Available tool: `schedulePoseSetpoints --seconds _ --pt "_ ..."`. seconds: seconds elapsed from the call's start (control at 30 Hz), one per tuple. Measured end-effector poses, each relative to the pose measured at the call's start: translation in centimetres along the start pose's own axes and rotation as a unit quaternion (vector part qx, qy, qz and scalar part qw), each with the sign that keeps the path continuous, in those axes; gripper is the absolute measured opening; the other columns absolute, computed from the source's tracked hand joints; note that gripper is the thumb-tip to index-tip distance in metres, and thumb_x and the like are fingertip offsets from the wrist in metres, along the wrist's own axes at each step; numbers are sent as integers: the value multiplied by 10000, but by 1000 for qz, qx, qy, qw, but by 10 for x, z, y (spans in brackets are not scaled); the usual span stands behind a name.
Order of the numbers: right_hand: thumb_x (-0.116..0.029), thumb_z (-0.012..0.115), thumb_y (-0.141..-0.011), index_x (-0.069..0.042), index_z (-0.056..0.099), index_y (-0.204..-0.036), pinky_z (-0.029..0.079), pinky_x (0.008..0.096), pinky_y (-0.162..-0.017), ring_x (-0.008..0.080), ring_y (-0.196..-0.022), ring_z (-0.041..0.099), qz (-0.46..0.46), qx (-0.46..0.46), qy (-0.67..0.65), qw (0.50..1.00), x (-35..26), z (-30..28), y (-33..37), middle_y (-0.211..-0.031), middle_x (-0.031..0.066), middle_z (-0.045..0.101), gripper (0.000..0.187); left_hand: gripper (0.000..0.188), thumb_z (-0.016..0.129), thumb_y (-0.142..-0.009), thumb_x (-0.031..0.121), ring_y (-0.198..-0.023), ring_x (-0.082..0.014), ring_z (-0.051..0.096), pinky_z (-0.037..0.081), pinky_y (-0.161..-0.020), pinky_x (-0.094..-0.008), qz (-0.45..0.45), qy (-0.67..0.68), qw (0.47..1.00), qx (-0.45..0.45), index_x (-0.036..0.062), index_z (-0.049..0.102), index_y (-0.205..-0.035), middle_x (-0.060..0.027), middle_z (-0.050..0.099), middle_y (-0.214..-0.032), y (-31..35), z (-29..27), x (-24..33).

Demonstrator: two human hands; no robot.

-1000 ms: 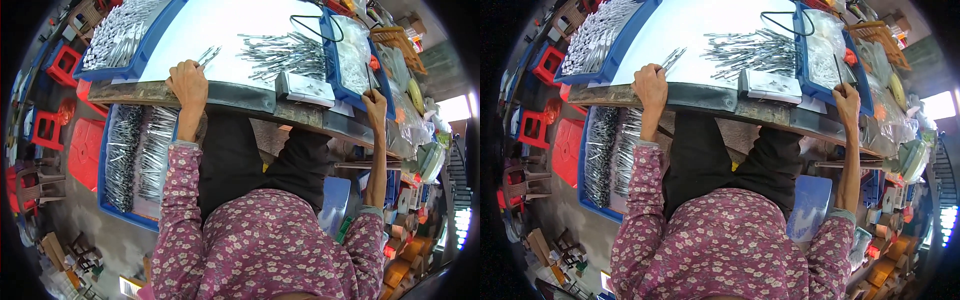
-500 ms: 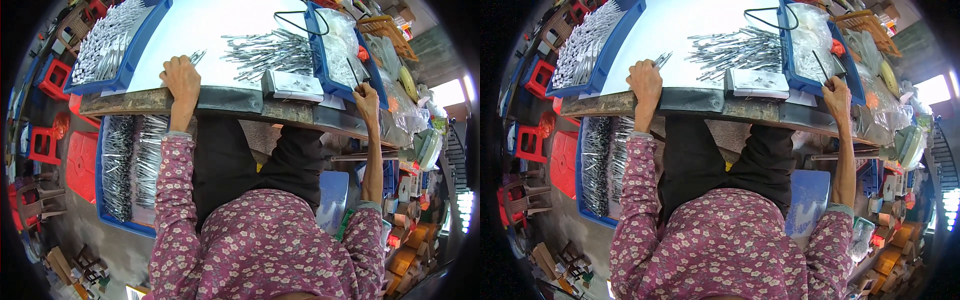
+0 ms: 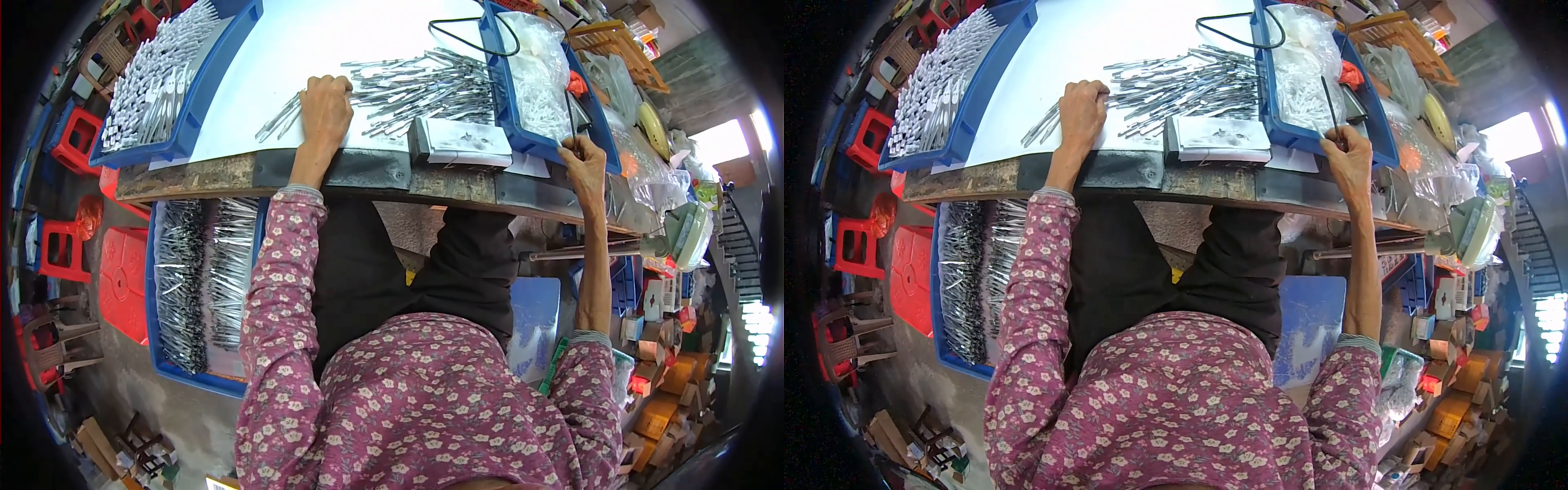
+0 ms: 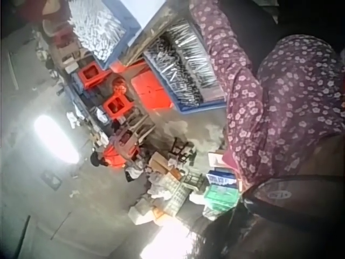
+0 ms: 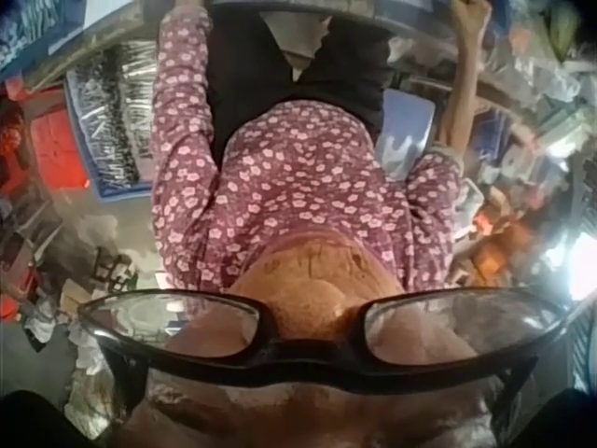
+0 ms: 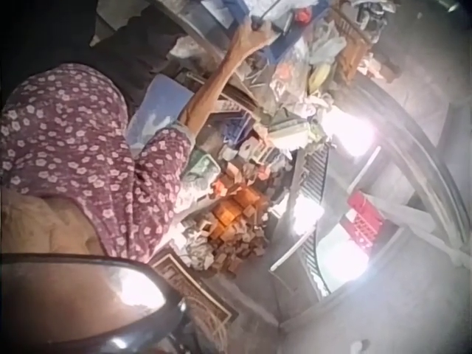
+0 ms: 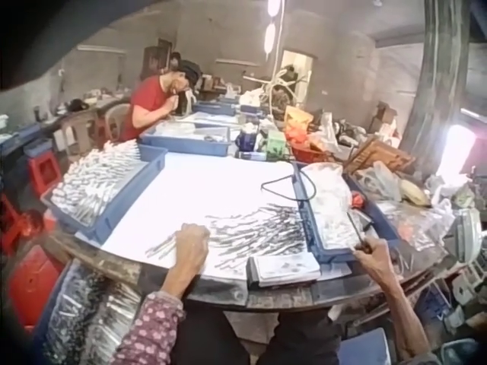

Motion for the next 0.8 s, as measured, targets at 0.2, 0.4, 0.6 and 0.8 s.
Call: schedulePoseSetpoints --seconds 0.2,0.4,0.6,0.8 --pt "-69 602 -736 1 575 -759 304 167 -432 16 -514 397 -18 -2 -73 997 -30 19 10 -612 -42 486 79 113 575 -740 78 -850 -261 505 402 -737 -403 29 32 997 61 83 629 -840 -81 569 -841 5 3 2" --pt "-68 609 -736 1 573 -762 294 166 -418 10 -482 392 11 -78 -107 991 -54 40 21 -596 -37 487 81 108 573 -674 23 -846 -266 490 403 -724 -400 74 -32 997 19 37 554 -779 -93 538 -834 8 2 4" --pt "-62 610 -736 0 572 -747 314 161 -447 8 -505 392 -7 -104 -130 986 -77 64 34 -603 -49 477 74 117 521 -702 11 -796 -252 489 391 -657 -368 79 -105 988 81 60 516 -808 -83 520 -775 21 -16 14" --pt "-59 629 -743 10 571 -783 305 158 -483 6 -557 381 -56 -134 -150 978 -107 89 51 -635 -60 485 99 159 516 -686 -46 -715 -265 492 393 -635 -348 92 -86 981 147 30 458 -813 -118 503 -772 30 -36 20"
Point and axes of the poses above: each hand's wrist, its own y-axis away from the middle knuckle, its own z-axis out of the palm, x = y × z, the point moved 3 cm from there along -y, towards the middle knuckle
